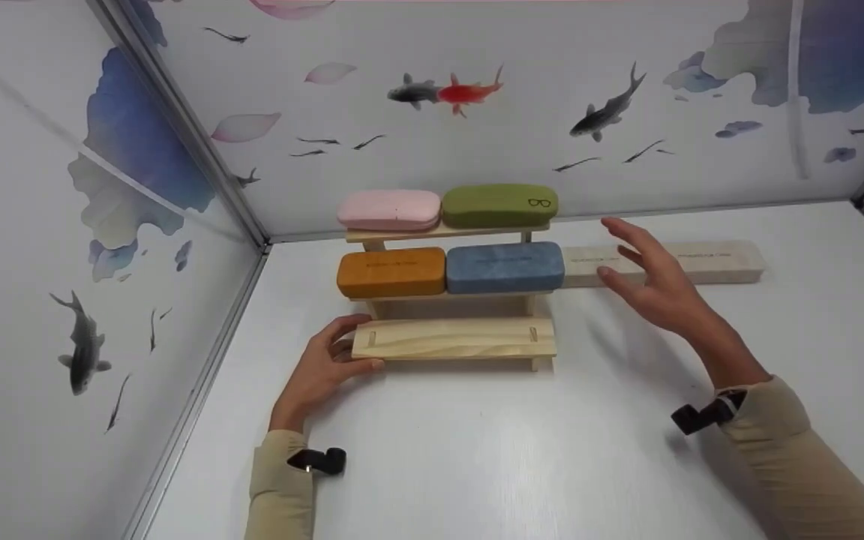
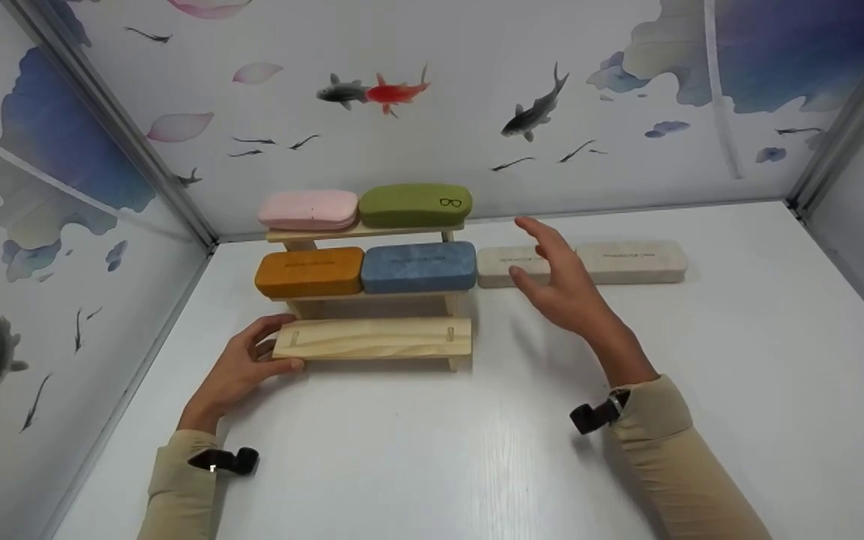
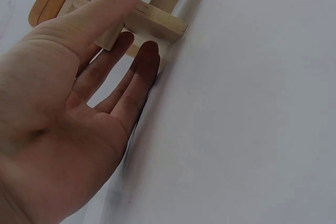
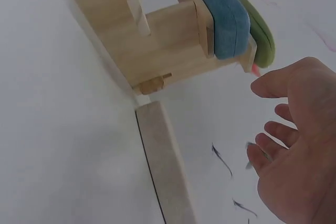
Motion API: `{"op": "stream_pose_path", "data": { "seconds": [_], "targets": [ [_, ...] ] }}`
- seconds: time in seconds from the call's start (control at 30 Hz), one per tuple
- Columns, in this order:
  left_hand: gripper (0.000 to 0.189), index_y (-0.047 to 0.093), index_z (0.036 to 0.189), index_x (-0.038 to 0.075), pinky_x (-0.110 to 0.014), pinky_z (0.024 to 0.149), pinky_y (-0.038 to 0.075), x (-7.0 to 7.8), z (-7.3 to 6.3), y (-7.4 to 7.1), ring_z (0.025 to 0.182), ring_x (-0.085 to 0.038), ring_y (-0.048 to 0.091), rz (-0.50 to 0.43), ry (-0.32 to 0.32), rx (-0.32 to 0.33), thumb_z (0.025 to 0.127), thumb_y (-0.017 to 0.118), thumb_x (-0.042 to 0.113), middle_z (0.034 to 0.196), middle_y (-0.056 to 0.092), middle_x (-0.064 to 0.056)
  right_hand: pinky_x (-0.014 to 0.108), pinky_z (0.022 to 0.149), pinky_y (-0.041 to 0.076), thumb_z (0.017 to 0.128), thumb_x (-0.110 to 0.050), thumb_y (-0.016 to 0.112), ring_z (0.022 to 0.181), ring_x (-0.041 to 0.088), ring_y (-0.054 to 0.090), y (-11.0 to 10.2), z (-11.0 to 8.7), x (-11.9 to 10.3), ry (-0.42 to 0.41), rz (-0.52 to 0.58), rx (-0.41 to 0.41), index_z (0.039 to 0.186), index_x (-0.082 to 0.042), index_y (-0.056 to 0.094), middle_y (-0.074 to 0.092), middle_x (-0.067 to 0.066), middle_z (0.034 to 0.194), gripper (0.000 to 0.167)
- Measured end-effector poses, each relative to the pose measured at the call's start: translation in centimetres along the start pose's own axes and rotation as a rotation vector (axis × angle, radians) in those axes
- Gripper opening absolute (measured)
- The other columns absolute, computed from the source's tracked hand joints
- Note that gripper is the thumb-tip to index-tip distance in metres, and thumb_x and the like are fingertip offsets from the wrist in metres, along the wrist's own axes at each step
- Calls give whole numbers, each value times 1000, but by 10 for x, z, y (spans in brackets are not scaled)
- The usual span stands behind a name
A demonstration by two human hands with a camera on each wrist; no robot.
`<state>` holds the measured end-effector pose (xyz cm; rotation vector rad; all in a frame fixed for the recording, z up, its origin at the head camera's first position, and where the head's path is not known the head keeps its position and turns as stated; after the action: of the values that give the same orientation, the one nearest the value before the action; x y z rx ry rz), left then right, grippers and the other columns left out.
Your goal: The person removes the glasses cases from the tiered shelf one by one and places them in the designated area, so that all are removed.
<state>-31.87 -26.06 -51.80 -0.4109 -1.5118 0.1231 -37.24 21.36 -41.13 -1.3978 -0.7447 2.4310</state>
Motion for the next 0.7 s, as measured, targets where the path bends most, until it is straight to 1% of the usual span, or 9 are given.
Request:
{"op": "stream_pose_path", "data": {
  "seconds": [0.1, 0.13, 0.2, 0.27, 0.33, 0.37, 0.5, 0.6, 0.7],
  "targets": [
    [78, 58, 151, 28, -36, 106, 56, 1, 0, 0, 130, -27, 67, -5, 3, -1, 84, 97, 29, 155, 59, -2, 20, 125, 37, 107, -11, 70, 159, 33, 39, 10, 4, -13, -17, 64, -6, 167, -15, 40, 42, 8, 171, 68],
    [78, 58, 151, 28, -36, 106, 56, 2, 0, 0, 130, -27, 67, -3, 4, -1, 84, 97, 29, 155, 59, -2, 18, 125, 36, 107, -12, 70, 159, 32, 40, 13, 5, -16, -17, 80, -10, 167, -15, 40, 42, 8, 171, 67],
    [77, 58, 151, 29, -36, 106, 56, 2, 0, 0, 129, -27, 67, 3, 8, -1, 84, 97, 29, 155, 59, -2, 25, 127, 36, 107, -13, 69, 160, 30, 39, 19, 8, -20, -13, 108, -20, 167, -14, 40, 41, 7, 171, 67],
    [77, 59, 151, 29, -37, 107, 55, 1, 0, 0, 129, -26, 68, 8, 11, 3, 84, 97, 30, 155, 60, -2, 36, 130, 36, 108, -15, 70, 161, 30, 38, 26, 12, -23, -9, 126, -34, 168, -12, 39, 40, 7, 172, 68],
    [77, 59, 151, 30, -38, 109, 55, 0, 1, 0, 131, -26, 67, 4, 14, 5, 84, 97, 29, 155, 59, -1, 48, 130, 34, 107, -17, 70, 162, 29, 37, 33, 15, -25, 4, 131, -52, 168, -12, 37, 38, 7, 174, 69],
    [77, 59, 151, 30, -38, 110, 54, 0, 1, 0, 132, -26, 67, 4, 16, 4, 84, 97, 29, 155, 59, -1, 53, 130, 33, 107, -18, 71, 162, 31, 35, 37, 16, -27, 6, 137, -62, 168, -11, 36, 37, 9, 174, 71],
    [78, 59, 150, 31, -37, 111, 54, -1, 1, 0, 134, -25, 66, -3, 11, 7, 83, 98, 30, 156, 59, 0, 57, 131, 31, 105, -22, 75, 165, 32, 30, 51, 18, -29, 27, 154, -103, 170, -13, 32, 32, 9, 177, 79],
    [78, 59, 151, 31, -37, 111, 55, -1, 1, 0, 135, -25, 66, -8, 6, 8, 83, 98, 30, 155, 59, 0, 55, 132, 31, 103, -25, 77, 166, 31, 28, 59, 18, -29, 40, 162, -132, 172, -14, 28, 29, 8, 179, 85],
    [79, 59, 151, 29, -38, 112, 54, 0, 0, -1, 137, -26, 65, -13, 8, 3, 83, 98, 30, 156, 59, -1, 54, 132, 32, 102, -27, 79, 166, 31, 28, 65, 16, -27, 55, 170, -146, 172, -14, 26, 28, 8, 179, 89]
  ]
}}
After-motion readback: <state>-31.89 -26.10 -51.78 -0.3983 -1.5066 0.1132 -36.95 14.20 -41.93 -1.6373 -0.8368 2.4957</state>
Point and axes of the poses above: each hand's wrist, its own z-axis towards the middle knuckle, its own y-axis out of the palm, x = y × z, the point moved 10 cm from there along z, towards the middle knuckle
